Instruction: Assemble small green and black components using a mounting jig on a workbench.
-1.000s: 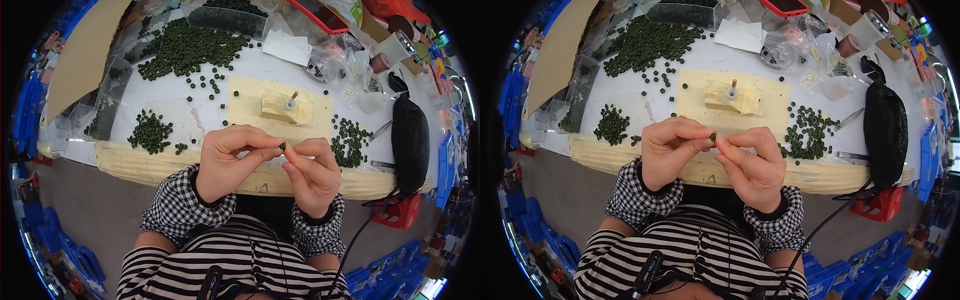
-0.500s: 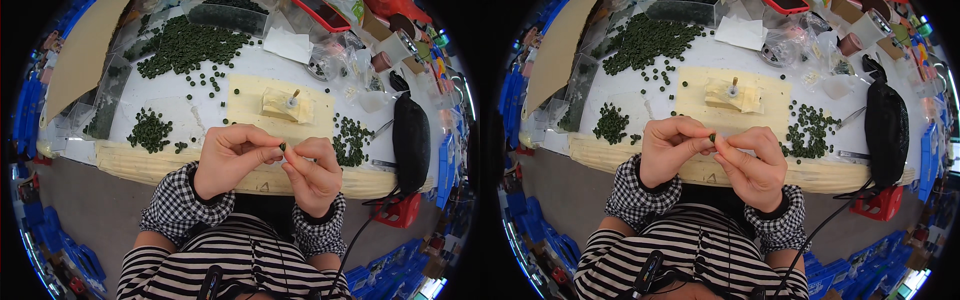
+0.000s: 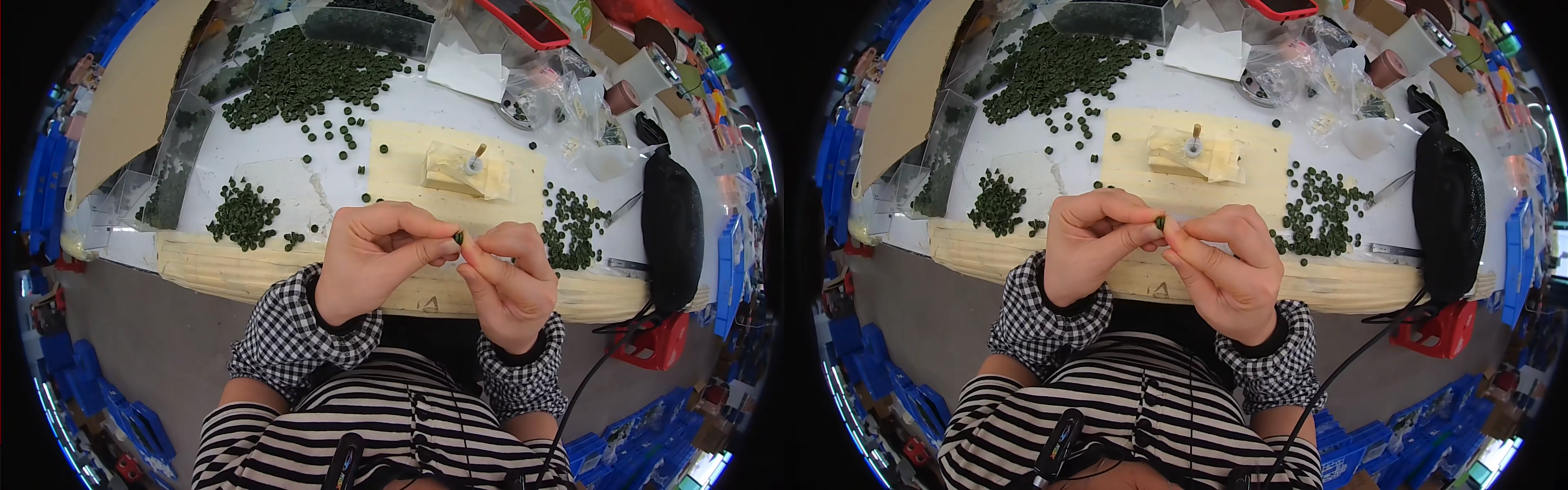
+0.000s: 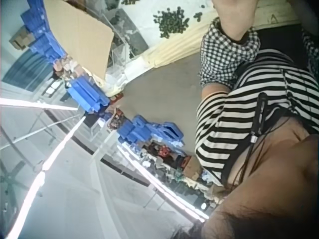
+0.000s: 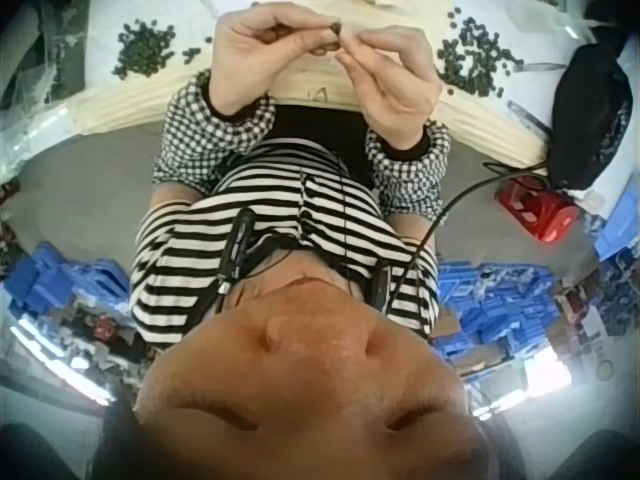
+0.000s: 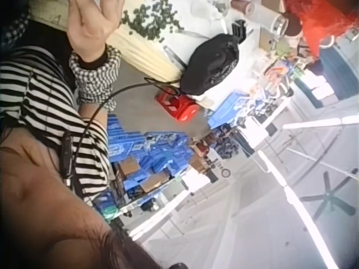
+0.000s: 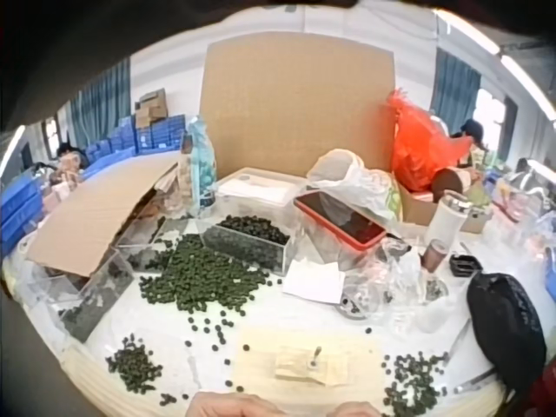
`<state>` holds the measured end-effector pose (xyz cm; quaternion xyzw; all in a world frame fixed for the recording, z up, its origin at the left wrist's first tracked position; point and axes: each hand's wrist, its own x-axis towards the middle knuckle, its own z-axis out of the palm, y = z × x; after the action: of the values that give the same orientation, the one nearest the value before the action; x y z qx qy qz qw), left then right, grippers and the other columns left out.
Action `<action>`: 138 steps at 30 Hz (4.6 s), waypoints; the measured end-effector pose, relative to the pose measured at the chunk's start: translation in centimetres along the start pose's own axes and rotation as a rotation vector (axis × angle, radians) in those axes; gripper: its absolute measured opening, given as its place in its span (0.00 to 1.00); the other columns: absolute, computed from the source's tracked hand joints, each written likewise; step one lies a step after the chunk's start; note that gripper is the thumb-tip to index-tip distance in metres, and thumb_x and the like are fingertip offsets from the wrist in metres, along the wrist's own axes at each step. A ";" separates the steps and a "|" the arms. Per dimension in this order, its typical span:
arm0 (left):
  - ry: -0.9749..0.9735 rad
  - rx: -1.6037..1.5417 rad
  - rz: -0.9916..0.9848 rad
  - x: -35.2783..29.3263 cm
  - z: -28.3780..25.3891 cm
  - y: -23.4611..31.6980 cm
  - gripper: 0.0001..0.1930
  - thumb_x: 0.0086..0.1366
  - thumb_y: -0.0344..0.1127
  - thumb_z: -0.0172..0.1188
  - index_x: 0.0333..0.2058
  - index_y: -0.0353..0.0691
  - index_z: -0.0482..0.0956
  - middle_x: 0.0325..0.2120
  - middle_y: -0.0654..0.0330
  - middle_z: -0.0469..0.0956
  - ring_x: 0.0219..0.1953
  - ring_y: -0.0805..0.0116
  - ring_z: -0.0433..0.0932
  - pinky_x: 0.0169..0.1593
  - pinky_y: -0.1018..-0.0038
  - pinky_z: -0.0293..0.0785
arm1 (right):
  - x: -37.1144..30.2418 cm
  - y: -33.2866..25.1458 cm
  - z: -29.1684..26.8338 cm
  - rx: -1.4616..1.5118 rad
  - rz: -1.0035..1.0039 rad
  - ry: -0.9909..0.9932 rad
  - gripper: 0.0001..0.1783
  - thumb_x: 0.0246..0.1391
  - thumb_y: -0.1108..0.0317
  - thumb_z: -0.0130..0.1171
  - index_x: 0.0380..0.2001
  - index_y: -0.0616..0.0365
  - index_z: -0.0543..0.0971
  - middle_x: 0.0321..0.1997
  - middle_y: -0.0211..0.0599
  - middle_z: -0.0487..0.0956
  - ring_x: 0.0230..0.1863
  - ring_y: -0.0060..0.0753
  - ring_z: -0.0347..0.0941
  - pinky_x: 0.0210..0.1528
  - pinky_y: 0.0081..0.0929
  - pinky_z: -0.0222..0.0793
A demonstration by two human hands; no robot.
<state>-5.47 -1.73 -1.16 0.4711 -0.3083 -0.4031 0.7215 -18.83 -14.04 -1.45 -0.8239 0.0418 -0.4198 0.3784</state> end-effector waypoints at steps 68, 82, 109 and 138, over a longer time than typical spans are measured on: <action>0.064 0.329 0.231 -0.1 0.7 0.7 0.35 0.58 0.17 0.62 0.62 0.29 0.57 0.38 0.50 0.81 0.43 0.68 0.81 0.49 0.75 0.78 | -0.2 -0.6 0.3 -0.236 -0.033 0.103 0.19 0.36 0.78 0.70 0.38 0.57 0.85 0.33 0.32 0.77 0.32 0.34 0.70 0.35 0.28 0.66; 0.075 0.586 0.516 -0.1 1.2 -0.2 0.33 0.54 0.17 0.65 0.60 0.31 0.65 0.33 0.55 0.82 0.35 0.70 0.82 0.41 0.77 0.78 | -0.2 -0.4 0.4 -0.158 -0.014 0.143 0.18 0.34 0.79 0.71 0.35 0.57 0.83 0.31 0.32 0.78 0.31 0.34 0.71 0.32 0.27 0.65; 0.120 0.346 0.247 0.3 0.2 0.0 0.11 0.52 0.16 0.66 0.35 0.33 0.81 0.33 0.59 0.77 0.34 0.74 0.72 0.40 0.79 0.70 | -0.2 -0.4 0.5 -0.215 -0.007 0.144 0.16 0.36 0.80 0.68 0.34 0.58 0.84 0.31 0.32 0.79 0.31 0.33 0.71 0.33 0.27 0.65; 0.108 0.355 0.293 0.1 0.2 0.0 0.11 0.51 0.16 0.66 0.34 0.34 0.83 0.32 0.59 0.77 0.34 0.73 0.75 0.40 0.78 0.72 | -0.2 -0.4 0.4 -0.230 0.003 0.131 0.15 0.37 0.79 0.68 0.34 0.58 0.84 0.31 0.33 0.78 0.32 0.33 0.71 0.34 0.27 0.65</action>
<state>-5.61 -1.93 -1.10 0.5617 -0.4005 -0.2075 0.6935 -18.77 -13.38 -1.49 -0.8326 0.1154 -0.4646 0.2784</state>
